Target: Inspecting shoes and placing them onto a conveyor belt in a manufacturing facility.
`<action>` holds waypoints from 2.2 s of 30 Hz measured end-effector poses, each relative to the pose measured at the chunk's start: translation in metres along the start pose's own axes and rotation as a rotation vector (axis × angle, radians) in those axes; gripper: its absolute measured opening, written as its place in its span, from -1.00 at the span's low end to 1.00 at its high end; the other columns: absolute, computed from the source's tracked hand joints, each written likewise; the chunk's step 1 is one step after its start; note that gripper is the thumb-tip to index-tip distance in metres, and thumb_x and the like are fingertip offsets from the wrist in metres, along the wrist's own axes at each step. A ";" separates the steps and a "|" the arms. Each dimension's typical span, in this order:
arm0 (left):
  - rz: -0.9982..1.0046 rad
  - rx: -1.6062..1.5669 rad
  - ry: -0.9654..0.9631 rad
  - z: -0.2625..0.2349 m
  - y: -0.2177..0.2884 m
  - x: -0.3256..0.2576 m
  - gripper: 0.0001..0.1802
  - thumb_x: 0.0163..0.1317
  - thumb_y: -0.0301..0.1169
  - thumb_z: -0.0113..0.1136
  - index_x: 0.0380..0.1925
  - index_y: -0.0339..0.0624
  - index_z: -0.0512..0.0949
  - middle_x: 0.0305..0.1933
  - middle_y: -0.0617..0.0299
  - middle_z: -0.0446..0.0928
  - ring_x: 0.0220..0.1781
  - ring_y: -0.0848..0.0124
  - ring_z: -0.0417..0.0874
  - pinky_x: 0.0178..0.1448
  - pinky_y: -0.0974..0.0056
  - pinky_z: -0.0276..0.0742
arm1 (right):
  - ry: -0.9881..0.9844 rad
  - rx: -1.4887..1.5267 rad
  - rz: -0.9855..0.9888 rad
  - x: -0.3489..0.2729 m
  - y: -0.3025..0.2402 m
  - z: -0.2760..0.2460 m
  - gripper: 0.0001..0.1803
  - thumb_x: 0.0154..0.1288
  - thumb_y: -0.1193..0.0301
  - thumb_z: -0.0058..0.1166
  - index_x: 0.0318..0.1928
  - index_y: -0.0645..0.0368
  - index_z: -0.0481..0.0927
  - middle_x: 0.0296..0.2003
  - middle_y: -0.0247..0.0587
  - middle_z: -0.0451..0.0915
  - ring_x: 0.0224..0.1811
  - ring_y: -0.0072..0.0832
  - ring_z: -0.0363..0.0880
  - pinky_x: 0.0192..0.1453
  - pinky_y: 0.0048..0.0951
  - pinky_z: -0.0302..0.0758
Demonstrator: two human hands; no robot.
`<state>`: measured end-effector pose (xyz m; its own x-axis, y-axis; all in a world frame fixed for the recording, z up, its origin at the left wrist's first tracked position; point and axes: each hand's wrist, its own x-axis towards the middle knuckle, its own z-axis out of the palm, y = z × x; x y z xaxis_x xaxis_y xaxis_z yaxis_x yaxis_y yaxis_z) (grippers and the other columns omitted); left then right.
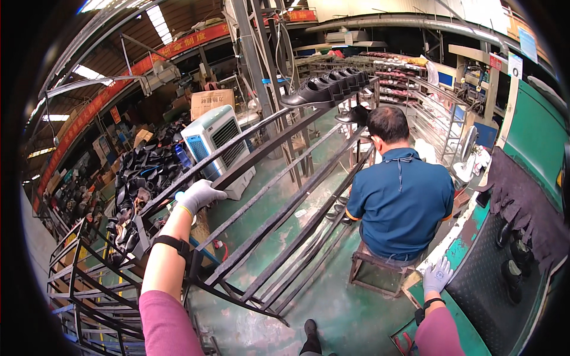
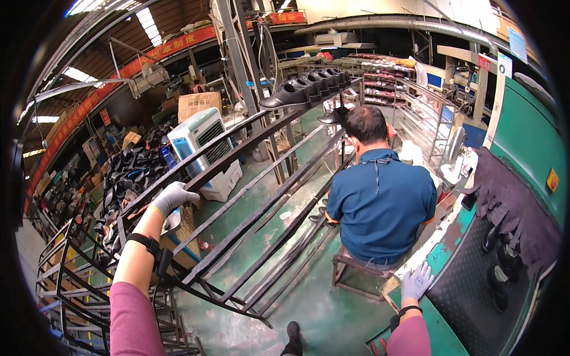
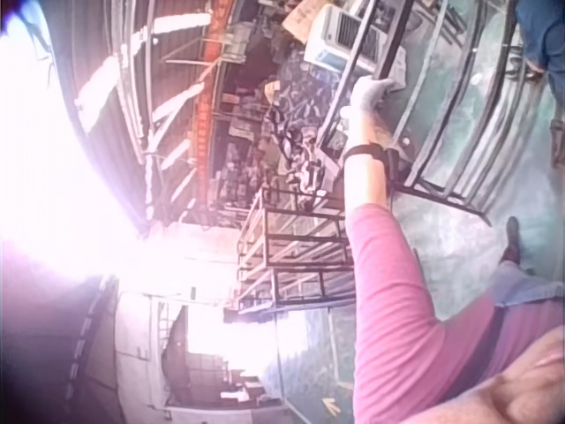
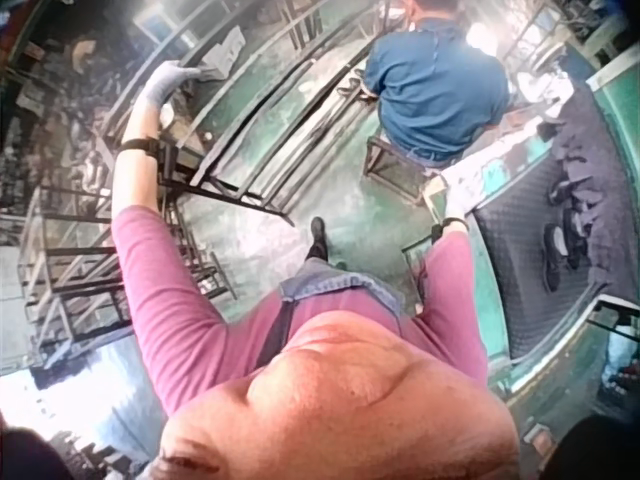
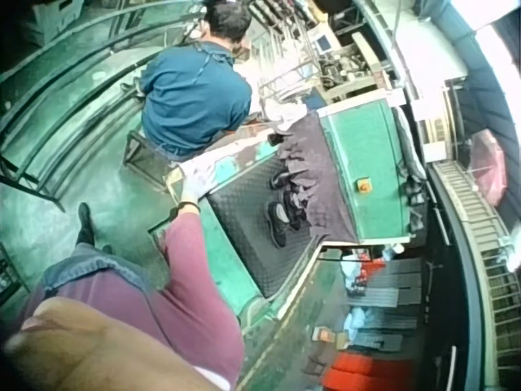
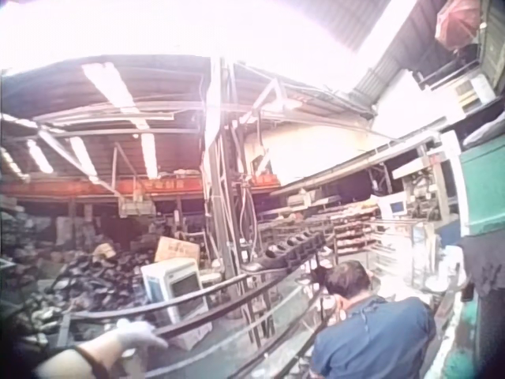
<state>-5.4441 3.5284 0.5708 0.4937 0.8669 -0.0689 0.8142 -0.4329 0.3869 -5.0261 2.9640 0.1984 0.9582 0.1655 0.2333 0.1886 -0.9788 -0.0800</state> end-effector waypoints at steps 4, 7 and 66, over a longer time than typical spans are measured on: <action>0.020 -0.033 0.012 0.002 -0.007 0.007 -0.53 0.04 -0.15 0.50 -0.22 -0.36 0.72 -0.40 0.18 0.69 -0.41 0.35 0.69 -0.25 0.25 0.58 | 0.023 -0.006 -0.005 0.001 0.000 0.003 -0.36 0.43 0.08 -0.04 0.41 0.13 0.43 0.50 -0.14 0.32 0.54 -0.21 0.24 0.59 0.01 0.09; 0.014 -0.095 -0.034 0.004 0.001 0.003 -0.52 0.04 -0.15 0.51 -0.21 -0.38 0.72 -0.39 0.16 0.70 -0.41 0.35 0.69 -0.24 0.25 0.58 | -0.008 0.007 0.014 0.002 0.004 0.003 -0.31 0.40 0.08 -0.01 0.44 0.15 0.41 0.52 -0.17 0.29 0.56 -0.23 0.21 0.62 0.01 0.02; -0.059 0.080 0.035 -0.004 -0.005 0.007 -0.44 -0.06 0.00 0.49 -0.27 -0.33 0.75 -0.29 0.08 0.77 -0.20 0.23 0.78 0.01 0.23 0.62 | -0.031 0.045 0.013 0.006 -0.008 0.003 -0.33 0.44 0.05 -0.03 0.44 0.11 0.40 0.53 -0.18 0.27 0.58 -0.21 0.16 0.66 0.00 -0.05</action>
<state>-5.4456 3.5372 0.5719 0.4343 0.8990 -0.0563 0.8639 -0.3980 0.3087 -5.0210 2.9731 0.1975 0.9667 0.1573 0.2019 0.1850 -0.9746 -0.1262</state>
